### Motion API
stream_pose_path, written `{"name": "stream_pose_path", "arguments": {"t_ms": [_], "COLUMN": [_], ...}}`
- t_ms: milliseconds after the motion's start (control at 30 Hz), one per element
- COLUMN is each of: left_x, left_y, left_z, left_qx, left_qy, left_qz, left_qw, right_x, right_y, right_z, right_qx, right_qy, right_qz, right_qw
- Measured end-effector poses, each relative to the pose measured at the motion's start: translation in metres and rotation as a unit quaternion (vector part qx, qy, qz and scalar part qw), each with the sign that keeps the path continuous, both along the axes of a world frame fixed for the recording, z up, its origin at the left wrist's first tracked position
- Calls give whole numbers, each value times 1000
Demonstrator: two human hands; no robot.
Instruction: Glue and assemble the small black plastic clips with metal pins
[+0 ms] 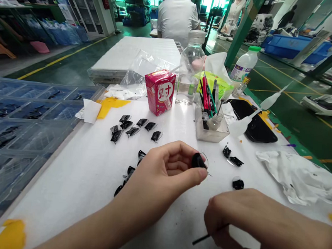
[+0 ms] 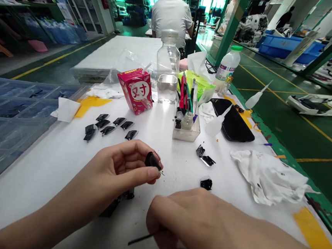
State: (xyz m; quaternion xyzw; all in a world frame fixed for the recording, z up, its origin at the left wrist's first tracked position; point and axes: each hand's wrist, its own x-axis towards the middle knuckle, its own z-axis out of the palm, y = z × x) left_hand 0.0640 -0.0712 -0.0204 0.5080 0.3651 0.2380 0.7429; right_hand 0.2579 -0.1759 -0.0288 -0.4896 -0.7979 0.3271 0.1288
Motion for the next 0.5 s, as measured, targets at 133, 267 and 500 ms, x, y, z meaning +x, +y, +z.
{"name": "stream_pose_path", "arguments": {"t_ms": [133,267,500], "left_x": [0,-2,-2], "left_y": [1,1,3], "left_z": [-1,0,-1], "left_qx": [1,8,-19], "left_qy": [-8,-21,-27], "left_qz": [-9,-15,-3], "left_qw": [1000,1000,999], "right_x": [4,2,1], "right_y": [2,5,6], "right_z": [14,16,15], "right_qx": [-13,-6,55], "right_qy": [56,115,118], "right_qz": [-65,-87,-117], "right_qw": [996,990,985]}}
